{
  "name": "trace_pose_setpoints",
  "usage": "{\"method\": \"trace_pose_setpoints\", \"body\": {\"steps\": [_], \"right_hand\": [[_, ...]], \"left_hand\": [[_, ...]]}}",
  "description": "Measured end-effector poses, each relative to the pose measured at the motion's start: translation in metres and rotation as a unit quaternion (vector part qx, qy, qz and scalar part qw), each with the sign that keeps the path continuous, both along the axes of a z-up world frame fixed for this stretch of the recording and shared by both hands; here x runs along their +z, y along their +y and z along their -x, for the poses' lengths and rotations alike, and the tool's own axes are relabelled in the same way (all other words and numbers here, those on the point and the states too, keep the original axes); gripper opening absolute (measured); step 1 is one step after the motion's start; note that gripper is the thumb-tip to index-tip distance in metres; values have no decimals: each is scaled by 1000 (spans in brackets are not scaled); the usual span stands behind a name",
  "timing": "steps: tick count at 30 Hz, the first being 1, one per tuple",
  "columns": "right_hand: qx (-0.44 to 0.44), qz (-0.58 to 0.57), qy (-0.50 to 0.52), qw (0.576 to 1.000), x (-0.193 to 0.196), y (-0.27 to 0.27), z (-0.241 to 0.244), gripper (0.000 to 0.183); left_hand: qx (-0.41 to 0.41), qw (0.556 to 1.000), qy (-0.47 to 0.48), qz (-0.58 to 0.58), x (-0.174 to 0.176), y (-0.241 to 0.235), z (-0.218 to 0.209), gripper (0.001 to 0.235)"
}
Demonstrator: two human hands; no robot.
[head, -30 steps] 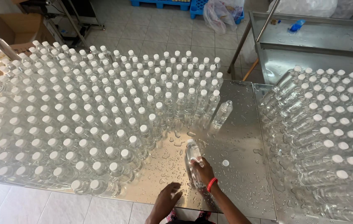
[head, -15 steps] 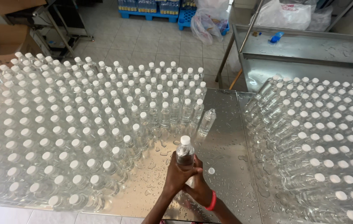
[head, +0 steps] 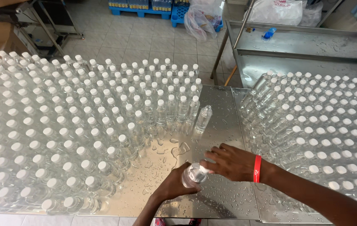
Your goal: The person repeatedly picks up plastic bottles from a metal table, screws on white caps, and places the capped bottles back on the table. The task involves handling many identical bottles in a repetitive sequence.
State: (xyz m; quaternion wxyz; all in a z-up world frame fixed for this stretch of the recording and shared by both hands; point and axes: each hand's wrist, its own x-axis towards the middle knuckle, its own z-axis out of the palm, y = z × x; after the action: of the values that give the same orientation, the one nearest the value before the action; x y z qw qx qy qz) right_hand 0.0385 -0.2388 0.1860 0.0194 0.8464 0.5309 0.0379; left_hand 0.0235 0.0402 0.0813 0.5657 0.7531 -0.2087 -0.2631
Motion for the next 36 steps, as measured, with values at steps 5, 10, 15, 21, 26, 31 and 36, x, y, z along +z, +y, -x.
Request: {"method": "trace_pose_setpoints", "body": {"steps": [5, 10, 15, 21, 26, 31, 36], "right_hand": [[-87, 52, 106, 989, -21, 8, 12, 48], [-361, -48, 349, 864, -37, 9, 26, 52], [-34, 28, 44, 998, -33, -6, 33, 45], [-285, -82, 212, 931, -87, 1, 59, 43], [-126, -65, -5, 990, -80, -17, 62, 79], [99, -136, -81, 982, -73, -13, 64, 59], [-313, -156, 147, 925, -174, -21, 68, 65]], "left_hand": [[-51, 998, -40, -25, 4, 1, 9, 53], [-27, 994, -91, -51, -28, -3, 12, 62], [-88, 993, -66, -51, -9, 4, 13, 64], [-97, 991, -47, -84, -16, -6, 18, 51], [-178, 983, 1, -42, -5, 0, 15, 64], [-333, 940, 51, -47, 18, -9, 11, 65], [-205, 971, 15, -121, -30, -26, 23, 63]]}}
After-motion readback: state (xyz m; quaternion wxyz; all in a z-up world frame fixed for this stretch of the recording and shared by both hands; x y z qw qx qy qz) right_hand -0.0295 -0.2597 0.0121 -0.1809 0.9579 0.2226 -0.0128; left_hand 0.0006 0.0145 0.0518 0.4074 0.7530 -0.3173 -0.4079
